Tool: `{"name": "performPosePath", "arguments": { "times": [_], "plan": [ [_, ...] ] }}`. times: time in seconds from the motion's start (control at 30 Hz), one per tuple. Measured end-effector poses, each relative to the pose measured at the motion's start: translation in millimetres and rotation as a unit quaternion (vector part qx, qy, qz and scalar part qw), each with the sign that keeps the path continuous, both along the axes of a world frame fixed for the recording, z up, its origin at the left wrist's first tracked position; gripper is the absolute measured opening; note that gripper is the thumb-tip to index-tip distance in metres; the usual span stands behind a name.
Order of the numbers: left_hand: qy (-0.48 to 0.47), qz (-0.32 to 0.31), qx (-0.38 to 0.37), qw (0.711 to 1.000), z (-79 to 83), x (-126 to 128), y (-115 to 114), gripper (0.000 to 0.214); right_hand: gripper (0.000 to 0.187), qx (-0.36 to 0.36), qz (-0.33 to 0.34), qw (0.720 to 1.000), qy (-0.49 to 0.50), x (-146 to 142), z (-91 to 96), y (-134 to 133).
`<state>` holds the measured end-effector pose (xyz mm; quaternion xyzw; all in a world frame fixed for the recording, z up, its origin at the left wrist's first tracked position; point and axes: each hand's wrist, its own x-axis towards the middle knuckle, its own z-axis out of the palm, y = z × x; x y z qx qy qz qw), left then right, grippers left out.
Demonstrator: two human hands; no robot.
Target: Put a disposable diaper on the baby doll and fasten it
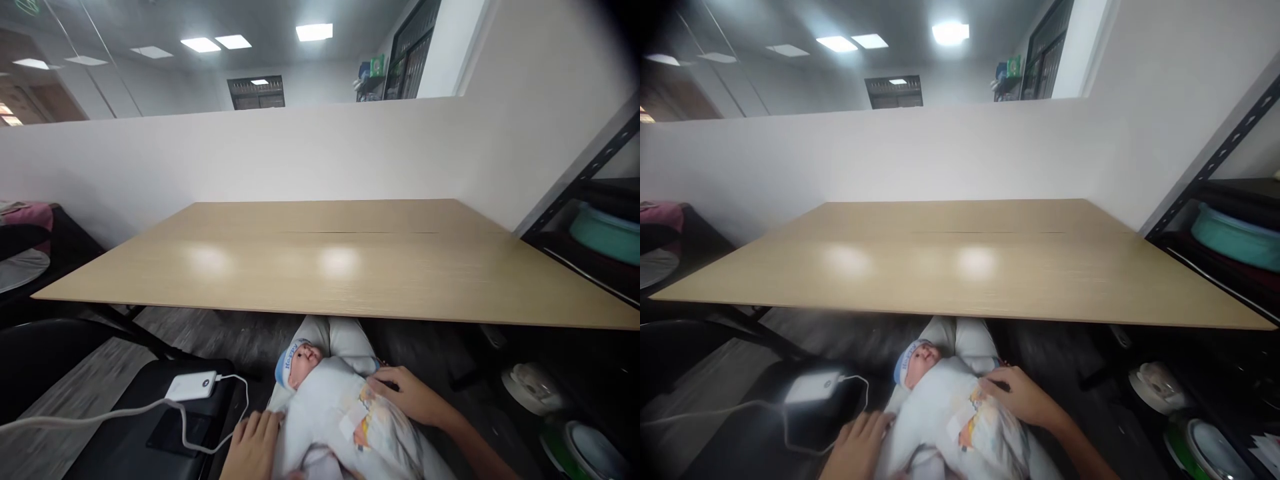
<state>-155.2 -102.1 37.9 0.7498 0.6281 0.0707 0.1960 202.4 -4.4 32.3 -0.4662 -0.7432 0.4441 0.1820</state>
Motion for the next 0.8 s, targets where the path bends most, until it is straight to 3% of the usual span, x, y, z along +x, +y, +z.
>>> {"name": "performPosePath", "arguments": {
  "times": [0.1,0.23,0.3,0.4,0.5,0.6,0.7,0.8],
  "plan": [
    [-0.065,-0.05,0.04,0.996,26.2,22.9,21.3,0.058,0.038,-0.018,-0.039,0.999,0.021,-1.0,6.4,-11.0],
    [-0.26,-0.176,-0.043,0.949,58.5,69.1,58.7,0.037,0.038,0.013,-0.073,0.997,0.001,-6.6,3.8,-13.0],
    [-0.276,-0.22,-0.054,0.934,56.8,87.0,74.1,0.032,0.041,0.04,-0.085,0.995,-0.027,-8.6,-1.5,-12.2],
    [-0.273,-0.242,-0.059,0.929,38.7,100.4,85.0,0.028,0.043,0.08,-0.095,0.991,-0.053,-6.9,-15.4,-9.9],
    [-0.296,-0.218,-0.061,0.928,23.5,105.0,83.4,0.022,0.042,0.092,-0.127,0.986,-0.057,3.0,-33.5,-2.4],
    [-0.335,-0.178,-0.055,0.924,25.2,103.6,76.7,0.01,0.049,0.092,-0.168,0.978,-0.076,14.2,-41.7,7.9],
    [-0.361,-0.166,-0.074,0.915,42.4,88.1,67.9,0.01,0.045,0.096,-0.152,0.983,-0.038,12.5,-26.6,9.2],
    [-0.334,-0.204,-0.167,0.905,59.2,60.3,58.1,0.013,0.042,0.074,-0.052,0.996,0.027,-5.8,5.3,-1.3]
  ]
}}
